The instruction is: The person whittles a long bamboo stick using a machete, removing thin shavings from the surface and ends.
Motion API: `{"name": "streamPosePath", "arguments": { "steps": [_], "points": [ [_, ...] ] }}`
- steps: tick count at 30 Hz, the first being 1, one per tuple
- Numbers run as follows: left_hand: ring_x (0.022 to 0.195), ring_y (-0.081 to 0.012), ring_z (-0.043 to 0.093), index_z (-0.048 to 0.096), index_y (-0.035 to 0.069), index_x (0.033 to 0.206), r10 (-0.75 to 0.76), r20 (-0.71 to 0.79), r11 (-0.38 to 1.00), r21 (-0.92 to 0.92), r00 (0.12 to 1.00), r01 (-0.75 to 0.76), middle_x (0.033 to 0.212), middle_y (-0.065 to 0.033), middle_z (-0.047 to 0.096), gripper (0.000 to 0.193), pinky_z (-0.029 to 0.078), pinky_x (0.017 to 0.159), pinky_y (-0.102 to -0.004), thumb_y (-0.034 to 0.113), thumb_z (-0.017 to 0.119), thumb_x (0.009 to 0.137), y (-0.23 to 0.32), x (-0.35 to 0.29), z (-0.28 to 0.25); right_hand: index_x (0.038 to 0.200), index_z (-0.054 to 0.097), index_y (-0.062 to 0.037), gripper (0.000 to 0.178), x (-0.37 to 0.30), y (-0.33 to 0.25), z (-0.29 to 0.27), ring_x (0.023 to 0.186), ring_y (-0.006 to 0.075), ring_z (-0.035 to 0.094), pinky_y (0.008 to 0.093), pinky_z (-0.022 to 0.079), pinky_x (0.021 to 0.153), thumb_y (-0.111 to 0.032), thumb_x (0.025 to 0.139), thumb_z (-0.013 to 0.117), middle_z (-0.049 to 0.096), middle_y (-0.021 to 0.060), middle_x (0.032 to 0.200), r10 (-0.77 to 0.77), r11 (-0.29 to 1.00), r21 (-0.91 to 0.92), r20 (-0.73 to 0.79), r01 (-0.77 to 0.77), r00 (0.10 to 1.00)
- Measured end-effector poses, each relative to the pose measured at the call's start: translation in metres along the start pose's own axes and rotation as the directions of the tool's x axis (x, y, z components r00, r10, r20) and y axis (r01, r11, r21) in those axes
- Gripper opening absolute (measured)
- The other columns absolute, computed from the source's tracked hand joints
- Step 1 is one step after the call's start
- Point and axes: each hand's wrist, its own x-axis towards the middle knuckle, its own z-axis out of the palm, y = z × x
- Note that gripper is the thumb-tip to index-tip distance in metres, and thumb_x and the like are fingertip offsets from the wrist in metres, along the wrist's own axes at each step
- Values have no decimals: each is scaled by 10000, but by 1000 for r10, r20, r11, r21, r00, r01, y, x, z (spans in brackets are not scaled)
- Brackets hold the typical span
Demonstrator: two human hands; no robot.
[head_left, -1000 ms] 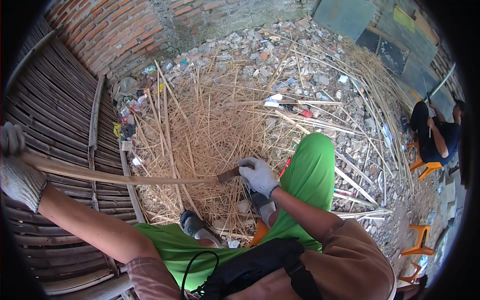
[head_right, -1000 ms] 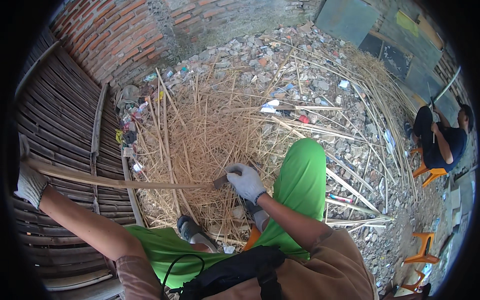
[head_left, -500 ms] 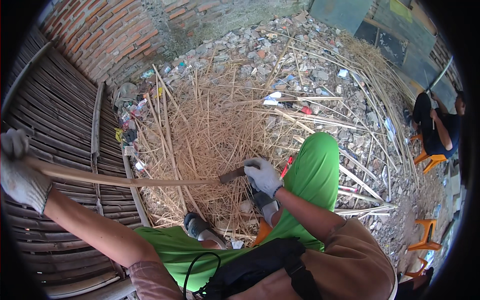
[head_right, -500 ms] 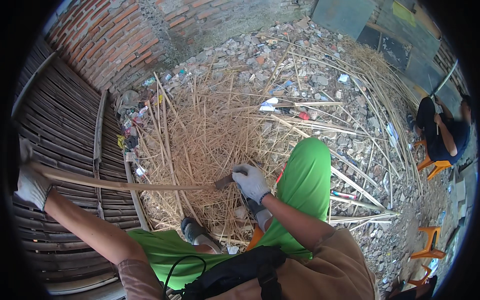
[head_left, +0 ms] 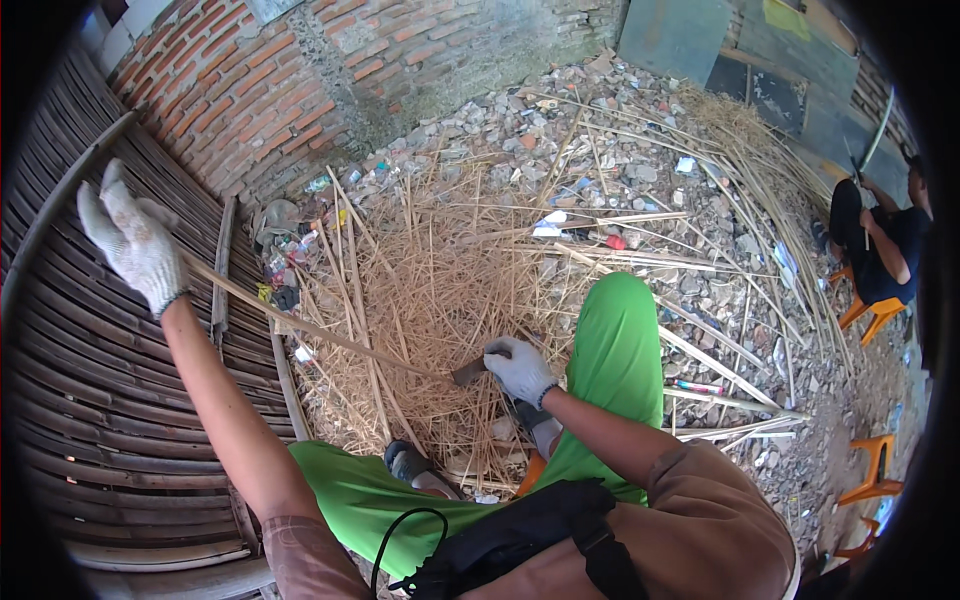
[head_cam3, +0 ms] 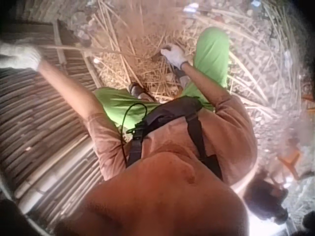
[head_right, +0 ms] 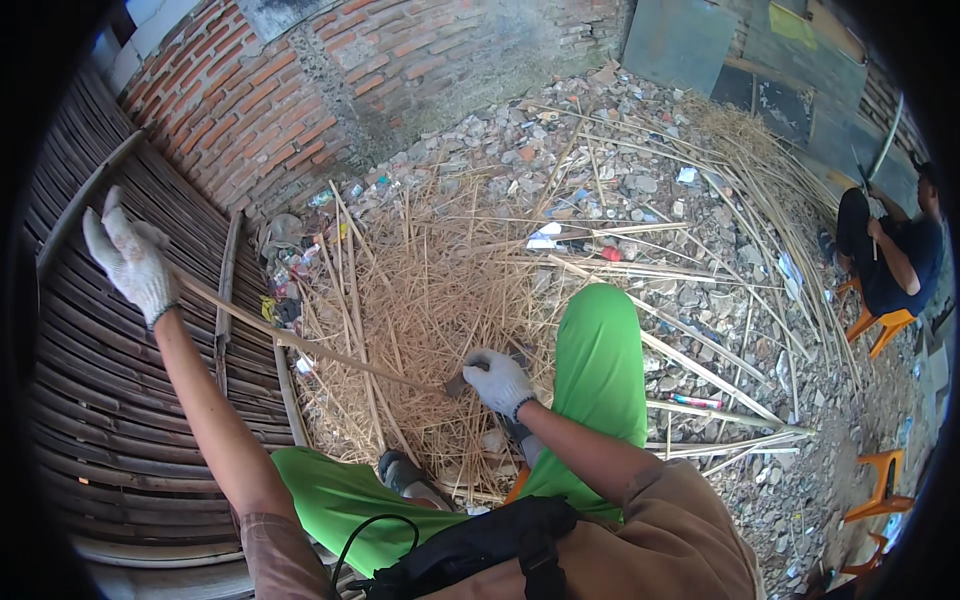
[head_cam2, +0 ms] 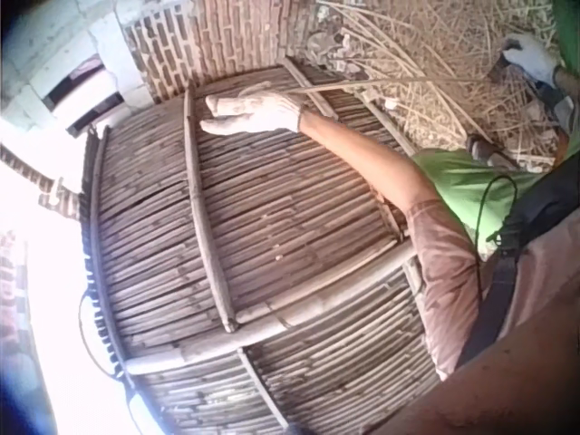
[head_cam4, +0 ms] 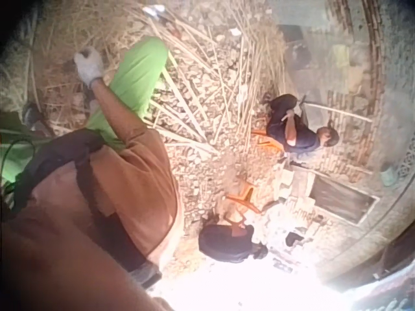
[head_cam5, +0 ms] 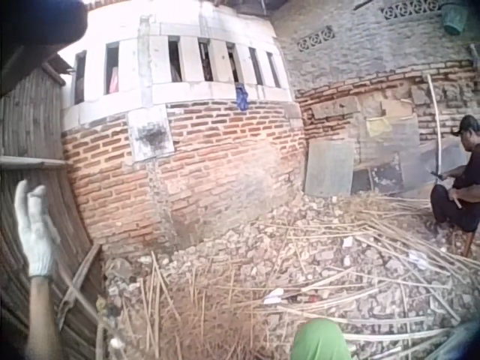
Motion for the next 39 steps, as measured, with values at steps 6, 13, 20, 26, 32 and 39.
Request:
{"name": "streamPosePath", "arguments": {
  "steps": [6,13,20,26,32,39],
  "points": [
    [620,-91,550,545,60,1393,-409,125,904,189,904,383,893,-50,665,349,490,502,-273,323,477,1173,-84,-136,-5,1177,761,-34,332,2,5,-4,948,231,752,357,578,878,-278,957,712,795,119,1017,52,994,102,-26,-49,998],
    [580,-104,571,557,73,1319,-631,269,764,56,727,643,811,-14,585,251,515,499,-265,250,564,1143,-141,-168,-39,1257,701,-6,307,-1,-2,-28,471,133,612,303,466,402,-179,1006,674,697,59,727,225,894,388,48,-225,973],
    [673,-157,671,565,22,1305,-632,549,728,178,547,662,829,-77,709,285,583,609,-316,260,538,1150,-134,-190,-42,1275,684,-47,303,-3,4,-35,461,144,608,306,476,392,-191,1009,670,670,51,680,262,873,415,45,-257,964],
    [716,-167,723,645,24,1293,-758,541,606,382,363,698,906,-75,737,364,628,574,-324,338,619,1112,-131,-194,-46,1281,690,-66,304,-3,5,-35,464,152,619,307,487,399,-205,1011,666,675,52,680,280,873,404,43,-273,959],
    [699,-148,714,673,32,1260,-737,625,656,569,258,496,896,-75,741,373,594,618,-312,364,644,1092,-120,-202,-52,1291,688,-66,314,-5,5,-36,461,154,619,314,489,397,-212,1013,666,675,59,675,269,881,391,48,-266,962],
    [668,-150,701,708,29,1286,-753,647,614,621,124,487,870,-93,755,416,569,612,-317,382,672,1071,-122,-203,-61,1313,682,-57,320,-6,3,-39,450,153,603,315,480,387,-213,1035,653,668,56,666,246,884,393,71,-254,967]
  ]
}}
